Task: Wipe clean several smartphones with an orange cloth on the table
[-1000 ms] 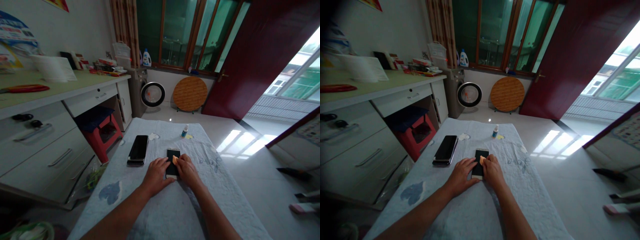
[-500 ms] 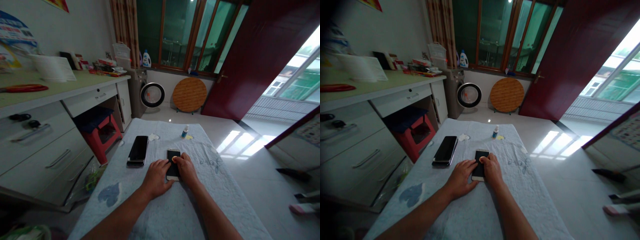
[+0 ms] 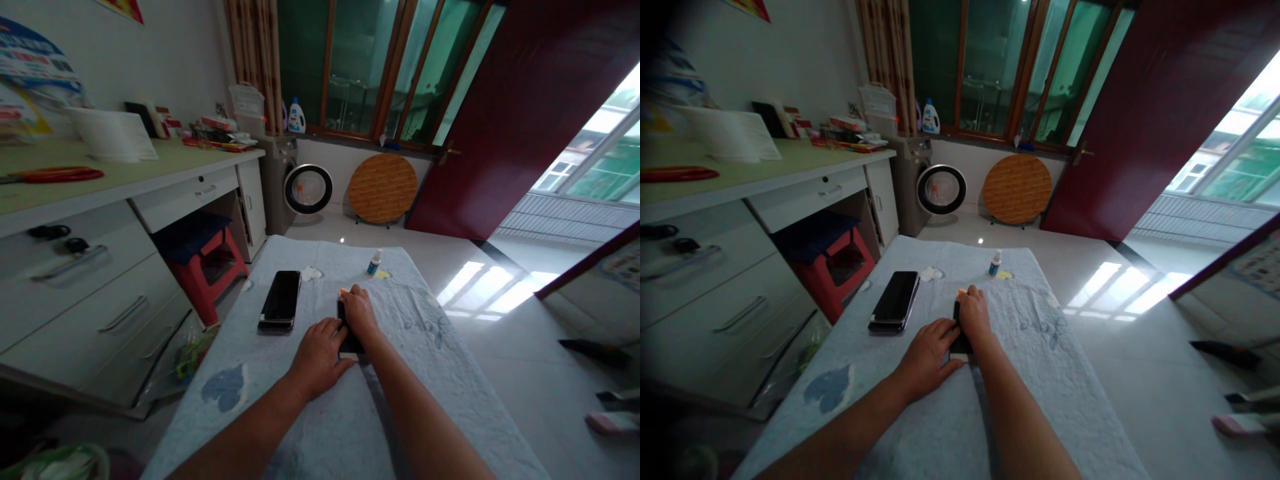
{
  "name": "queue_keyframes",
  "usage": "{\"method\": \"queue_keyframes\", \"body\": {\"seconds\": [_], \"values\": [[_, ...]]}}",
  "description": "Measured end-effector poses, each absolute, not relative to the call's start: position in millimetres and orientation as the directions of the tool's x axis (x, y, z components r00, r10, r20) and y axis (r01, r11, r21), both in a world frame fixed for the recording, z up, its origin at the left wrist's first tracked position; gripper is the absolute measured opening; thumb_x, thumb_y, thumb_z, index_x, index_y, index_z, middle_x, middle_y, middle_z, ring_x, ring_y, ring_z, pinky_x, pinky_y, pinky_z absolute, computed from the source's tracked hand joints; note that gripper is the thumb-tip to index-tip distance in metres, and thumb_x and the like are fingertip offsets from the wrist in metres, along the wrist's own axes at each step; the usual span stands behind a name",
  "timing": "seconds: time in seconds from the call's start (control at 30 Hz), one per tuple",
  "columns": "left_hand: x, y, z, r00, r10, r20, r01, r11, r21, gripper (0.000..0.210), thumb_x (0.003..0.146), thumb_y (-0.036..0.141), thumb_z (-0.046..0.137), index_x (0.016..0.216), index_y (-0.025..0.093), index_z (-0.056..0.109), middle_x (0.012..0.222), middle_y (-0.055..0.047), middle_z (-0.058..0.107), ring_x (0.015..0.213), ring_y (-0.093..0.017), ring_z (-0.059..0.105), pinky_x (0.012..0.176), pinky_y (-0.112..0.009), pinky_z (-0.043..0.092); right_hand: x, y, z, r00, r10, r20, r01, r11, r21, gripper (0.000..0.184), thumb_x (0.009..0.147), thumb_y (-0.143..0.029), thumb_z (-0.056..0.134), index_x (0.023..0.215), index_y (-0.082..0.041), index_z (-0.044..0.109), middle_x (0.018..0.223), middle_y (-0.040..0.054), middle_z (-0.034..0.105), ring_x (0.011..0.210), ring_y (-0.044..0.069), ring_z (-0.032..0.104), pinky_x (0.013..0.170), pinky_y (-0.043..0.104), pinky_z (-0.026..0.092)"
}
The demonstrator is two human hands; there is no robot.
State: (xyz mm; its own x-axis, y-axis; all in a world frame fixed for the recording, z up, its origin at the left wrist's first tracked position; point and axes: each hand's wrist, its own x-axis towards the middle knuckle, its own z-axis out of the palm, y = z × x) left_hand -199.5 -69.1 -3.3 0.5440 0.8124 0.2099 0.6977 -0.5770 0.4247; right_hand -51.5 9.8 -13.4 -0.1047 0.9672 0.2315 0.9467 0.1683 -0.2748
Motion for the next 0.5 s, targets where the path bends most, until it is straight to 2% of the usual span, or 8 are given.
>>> {"method": "queue_keyframes", "body": {"seconds": [0.1, 0.2, 0.5], "values": [[-199.2, -69.4, 1.1, 0.551, 0.807, 0.213, 0.675, -0.581, 0.455, 0.047, 0.078, 0.040, 0.068, 0.121, 0.024, 0.056, 0.125, -0.006, 0.056, 0.119, -0.027, 0.048, 0.103, -0.041, 0.038, -63.8, 8.7, -11.4, -0.211, 0.954, 0.213, 0.936, 0.260, -0.238, 0.025, 0.094, -0.019, 0.045, 0.092, -0.019, 0.070, 0.091, 0.0079, 0.057, 0.085, 0.018, 0.048, 0.078, 0.027, 0.035], [-199.4, -69.5, 2.1, 0.542, 0.810, 0.223, 0.676, -0.579, 0.456, 0.047, 0.078, 0.042, 0.068, 0.119, 0.024, 0.057, 0.122, -0.006, 0.058, 0.115, -0.027, 0.051, 0.101, -0.042, 0.039, -63.4, 8.2, -9.5, -0.239, 0.950, 0.200, 0.921, 0.287, -0.264, 0.025, 0.095, -0.023, 0.047, 0.092, -0.021, 0.071, 0.089, 0.0062, 0.056, 0.085, 0.016, 0.049, 0.079, 0.026, 0.035], [-199.5, -68.8, -3.6, 0.535, 0.819, 0.210, 0.703, -0.568, 0.428, 0.058, 0.077, 0.046, 0.067, 0.128, 0.021, 0.053, 0.133, -0.009, 0.056, 0.122, -0.029, 0.048, 0.105, -0.045, 0.035, -16.5, 7.6, -10.6, -0.034, 0.970, 0.242, 0.930, 0.119, -0.347, 0.027, 0.094, -0.024, 0.047, 0.095, -0.021, 0.074, 0.086, 0.0059, 0.058, 0.082, 0.016, 0.052, 0.078, 0.025, 0.035]]}}
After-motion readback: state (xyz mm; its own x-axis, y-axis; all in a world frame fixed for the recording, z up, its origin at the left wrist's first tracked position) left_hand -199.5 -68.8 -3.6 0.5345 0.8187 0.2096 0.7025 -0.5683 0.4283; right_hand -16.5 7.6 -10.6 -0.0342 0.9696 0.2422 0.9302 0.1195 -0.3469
